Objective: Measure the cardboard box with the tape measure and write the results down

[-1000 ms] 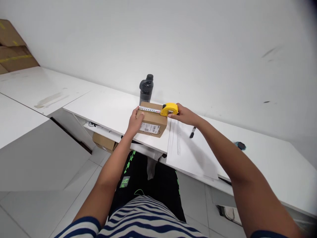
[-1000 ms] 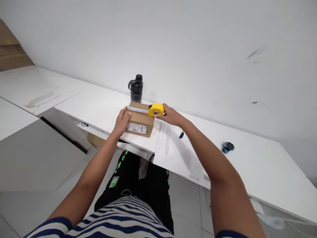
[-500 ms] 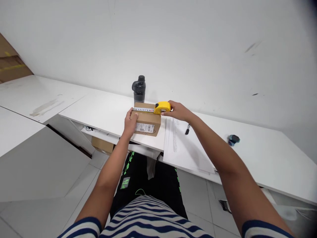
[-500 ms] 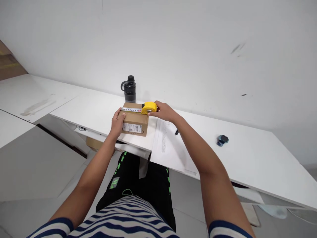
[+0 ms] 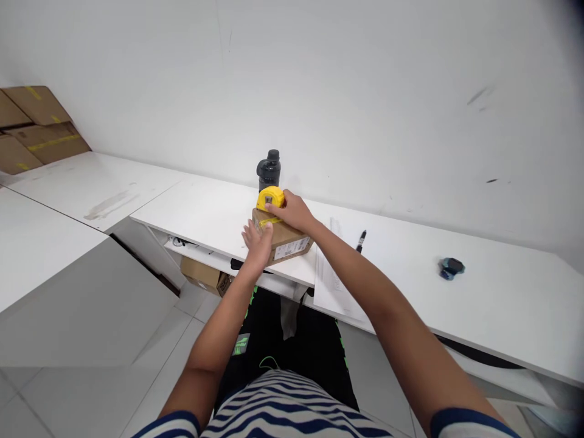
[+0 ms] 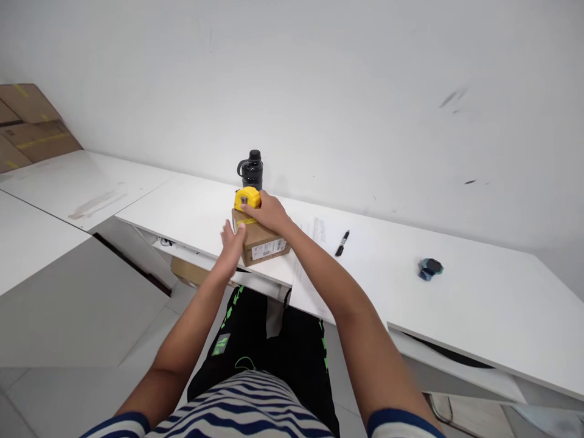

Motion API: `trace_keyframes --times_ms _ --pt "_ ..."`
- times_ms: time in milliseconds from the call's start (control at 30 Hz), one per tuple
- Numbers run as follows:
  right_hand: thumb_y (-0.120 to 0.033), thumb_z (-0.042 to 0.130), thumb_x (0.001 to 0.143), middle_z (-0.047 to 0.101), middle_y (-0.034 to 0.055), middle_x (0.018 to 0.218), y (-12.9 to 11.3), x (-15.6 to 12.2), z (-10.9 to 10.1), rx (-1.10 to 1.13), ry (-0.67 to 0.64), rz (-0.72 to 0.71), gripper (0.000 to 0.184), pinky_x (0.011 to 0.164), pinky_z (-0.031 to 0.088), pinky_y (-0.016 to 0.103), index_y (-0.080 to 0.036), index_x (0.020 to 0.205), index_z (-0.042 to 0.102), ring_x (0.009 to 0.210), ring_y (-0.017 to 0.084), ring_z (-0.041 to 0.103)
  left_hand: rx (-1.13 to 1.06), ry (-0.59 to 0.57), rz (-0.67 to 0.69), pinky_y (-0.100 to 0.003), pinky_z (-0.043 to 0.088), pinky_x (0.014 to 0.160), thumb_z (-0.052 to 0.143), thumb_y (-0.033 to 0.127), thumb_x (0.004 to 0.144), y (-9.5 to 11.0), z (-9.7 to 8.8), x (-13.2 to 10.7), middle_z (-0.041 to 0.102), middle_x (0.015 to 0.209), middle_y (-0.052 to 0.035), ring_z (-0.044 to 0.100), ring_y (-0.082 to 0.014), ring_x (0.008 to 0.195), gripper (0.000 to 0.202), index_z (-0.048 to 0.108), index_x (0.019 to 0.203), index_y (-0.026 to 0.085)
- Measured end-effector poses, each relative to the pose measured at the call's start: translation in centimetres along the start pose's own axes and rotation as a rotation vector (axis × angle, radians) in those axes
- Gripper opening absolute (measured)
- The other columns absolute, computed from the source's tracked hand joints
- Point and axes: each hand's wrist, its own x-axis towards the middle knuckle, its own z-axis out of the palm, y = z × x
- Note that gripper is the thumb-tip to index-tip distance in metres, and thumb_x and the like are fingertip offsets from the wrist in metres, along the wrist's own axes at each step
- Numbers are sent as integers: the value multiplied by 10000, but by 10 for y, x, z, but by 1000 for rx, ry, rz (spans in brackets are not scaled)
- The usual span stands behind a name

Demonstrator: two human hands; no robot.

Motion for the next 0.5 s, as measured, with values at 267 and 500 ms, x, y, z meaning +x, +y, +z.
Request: trace_keyframes --times_ms 267,500 --pt "-556 467 906 703 146 998 -3 -2 13 -115 169 35 724 795 479 453 -185 1492 259 898 346 649 -213 -309 75 -423 483 1005 641 374 754 16 -13 89 634 1275 -140 624 -259 1125 600 553 1298 139" --pt "-488 413 968 723 147 964 1 7 19 -287 95 -65 649 826 463 459 -216 1539 268 865 346 663 -304 -327 31 -369 513 921 673 365 734 10 -13 88 703 1144 -96 659 -212 974 581 606 1269 147"
